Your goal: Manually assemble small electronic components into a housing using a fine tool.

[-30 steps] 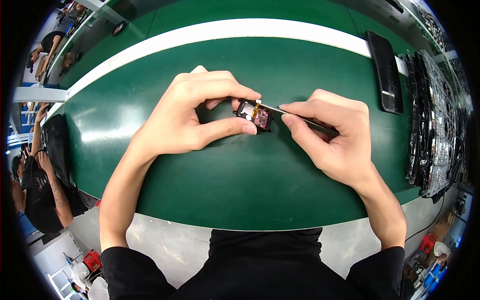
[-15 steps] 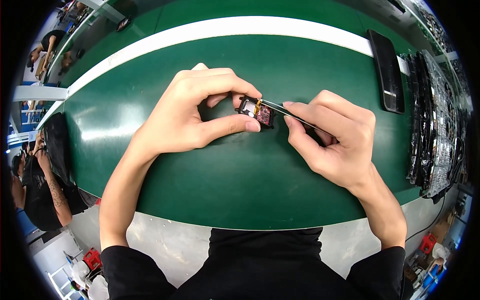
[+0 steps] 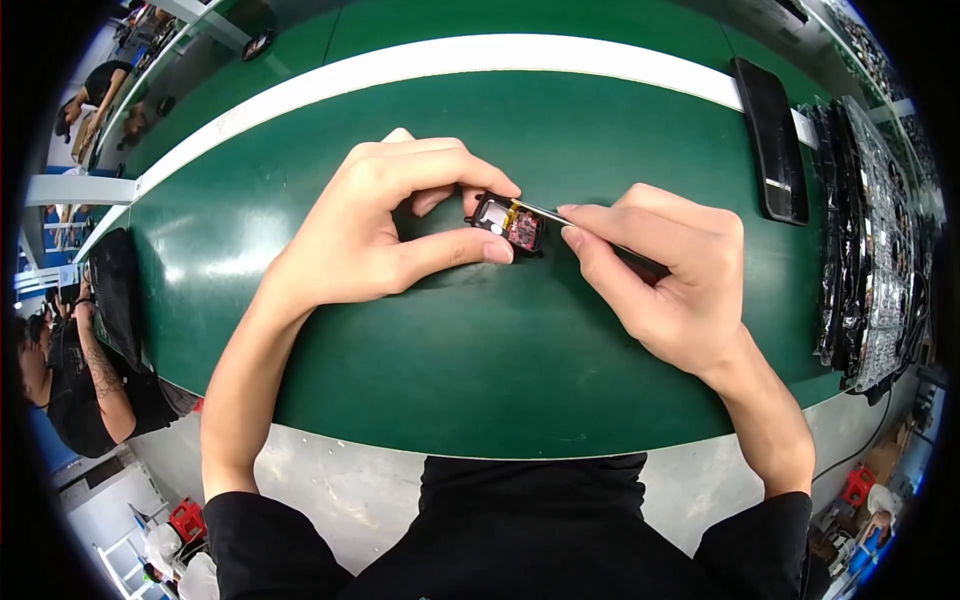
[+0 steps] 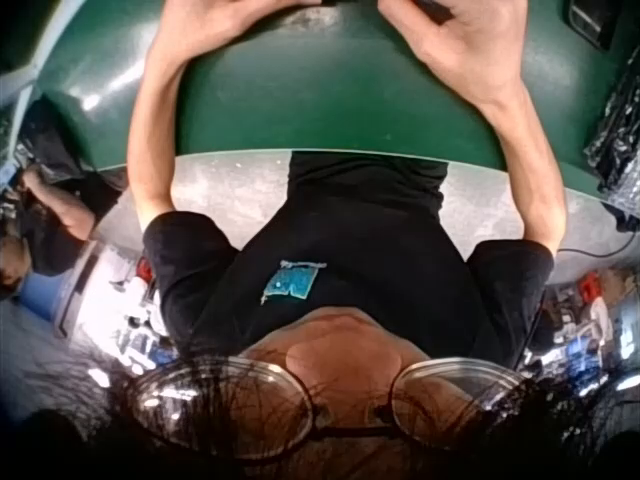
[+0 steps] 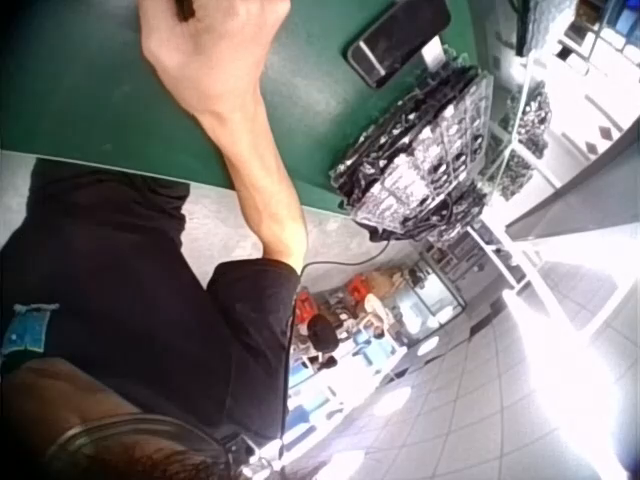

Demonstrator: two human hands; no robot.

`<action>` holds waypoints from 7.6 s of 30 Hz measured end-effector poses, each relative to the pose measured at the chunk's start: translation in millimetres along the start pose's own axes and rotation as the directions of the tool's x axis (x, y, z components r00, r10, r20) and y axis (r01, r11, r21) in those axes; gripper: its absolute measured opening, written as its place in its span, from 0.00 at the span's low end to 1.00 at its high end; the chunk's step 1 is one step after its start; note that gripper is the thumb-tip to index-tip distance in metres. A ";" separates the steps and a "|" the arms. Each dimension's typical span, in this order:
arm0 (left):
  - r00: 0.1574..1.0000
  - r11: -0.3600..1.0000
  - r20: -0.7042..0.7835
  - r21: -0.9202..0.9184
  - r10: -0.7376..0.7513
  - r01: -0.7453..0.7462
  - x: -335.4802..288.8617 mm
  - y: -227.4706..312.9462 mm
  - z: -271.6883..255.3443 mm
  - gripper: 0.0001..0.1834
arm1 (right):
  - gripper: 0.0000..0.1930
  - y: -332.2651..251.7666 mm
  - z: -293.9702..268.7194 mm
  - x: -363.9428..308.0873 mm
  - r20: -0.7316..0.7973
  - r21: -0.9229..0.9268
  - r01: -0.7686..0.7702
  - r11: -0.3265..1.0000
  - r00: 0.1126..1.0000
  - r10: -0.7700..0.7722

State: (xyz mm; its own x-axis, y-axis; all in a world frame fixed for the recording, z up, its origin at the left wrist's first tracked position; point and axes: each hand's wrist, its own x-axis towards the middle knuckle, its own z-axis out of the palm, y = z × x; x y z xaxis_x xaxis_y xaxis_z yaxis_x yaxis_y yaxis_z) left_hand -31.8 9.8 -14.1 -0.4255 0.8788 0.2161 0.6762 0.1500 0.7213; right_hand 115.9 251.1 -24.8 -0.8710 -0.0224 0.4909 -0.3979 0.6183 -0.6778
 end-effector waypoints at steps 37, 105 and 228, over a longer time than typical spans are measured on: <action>0.990 0.991 0.063 0.044 0.125 -0.128 -0.2 -0.4 -3.7 0.24 | 0.09 -2.3 -4.1 0.9 0.095 0.102 -0.124 0.987 0.989 0.115; 0.852 0.781 -0.522 0.517 -0.036 0.350 58.2 -146.6 -103.9 0.18 | 0.24 5.6 -329.8 -145.6 -0.698 -0.560 -0.741 0.371 0.663 0.270; 0.996 0.996 0.011 0.021 0.092 -0.092 1.2 -4.4 -6.8 0.25 | 0.07 -5.7 5.4 7.9 0.052 0.038 -0.088 0.995 0.995 0.086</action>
State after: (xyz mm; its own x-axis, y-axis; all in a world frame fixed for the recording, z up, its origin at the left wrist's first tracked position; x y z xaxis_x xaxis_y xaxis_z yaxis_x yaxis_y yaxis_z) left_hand -39.4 7.2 -12.6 -0.3552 0.8937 0.2741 0.7247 0.0780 0.6847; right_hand 109.8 243.2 -20.0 -0.9158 -0.0103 0.4016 -0.3304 0.5876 -0.7386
